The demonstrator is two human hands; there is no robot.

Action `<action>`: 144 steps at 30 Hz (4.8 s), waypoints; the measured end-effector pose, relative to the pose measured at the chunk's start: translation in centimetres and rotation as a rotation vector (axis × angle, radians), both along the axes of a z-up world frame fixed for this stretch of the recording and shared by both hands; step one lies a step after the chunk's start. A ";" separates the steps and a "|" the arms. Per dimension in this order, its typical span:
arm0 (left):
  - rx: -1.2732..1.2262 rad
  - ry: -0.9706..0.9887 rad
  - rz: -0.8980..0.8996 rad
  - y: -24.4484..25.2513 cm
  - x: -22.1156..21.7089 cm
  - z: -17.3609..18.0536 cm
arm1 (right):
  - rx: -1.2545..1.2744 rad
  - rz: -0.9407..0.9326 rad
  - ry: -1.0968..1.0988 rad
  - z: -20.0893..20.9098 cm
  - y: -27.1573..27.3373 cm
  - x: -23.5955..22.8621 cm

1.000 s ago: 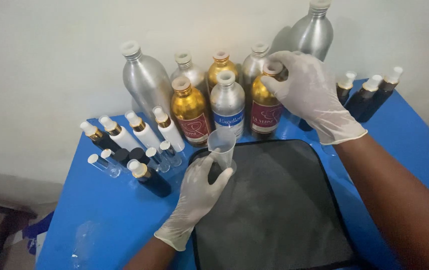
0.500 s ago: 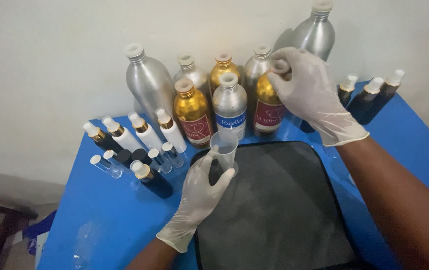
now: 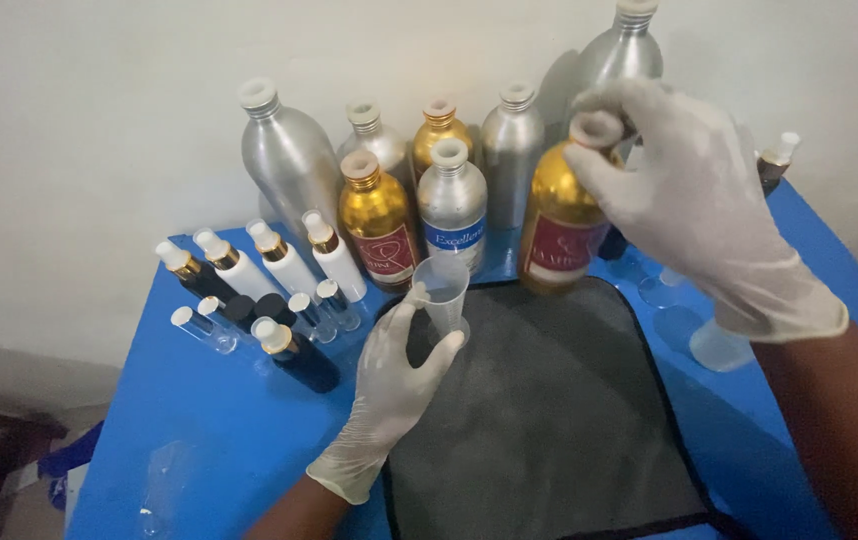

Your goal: Mixing and pouring liquids from large aluminum bottles into measuring cups on a blue table.

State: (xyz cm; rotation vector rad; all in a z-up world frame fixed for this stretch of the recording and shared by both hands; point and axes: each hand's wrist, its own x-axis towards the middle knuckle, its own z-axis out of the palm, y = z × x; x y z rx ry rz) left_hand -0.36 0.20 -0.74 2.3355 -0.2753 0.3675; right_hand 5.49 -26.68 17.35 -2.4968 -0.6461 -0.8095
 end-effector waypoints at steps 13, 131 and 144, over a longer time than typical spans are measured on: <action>-0.089 -0.230 0.076 0.1 -1.3 2.2 | 0.031 -0.047 0.165 -3.8 0.0 -4.2; 0.270 0.214 0.236 -1.4 -1.2 4.0 | 0.684 0.314 0.569 -15.0 -1.0 -3.7; 0.274 0.096 0.182 -2.2 0.9 1.9 | 0.702 0.224 0.561 -15.0 -0.4 -3.9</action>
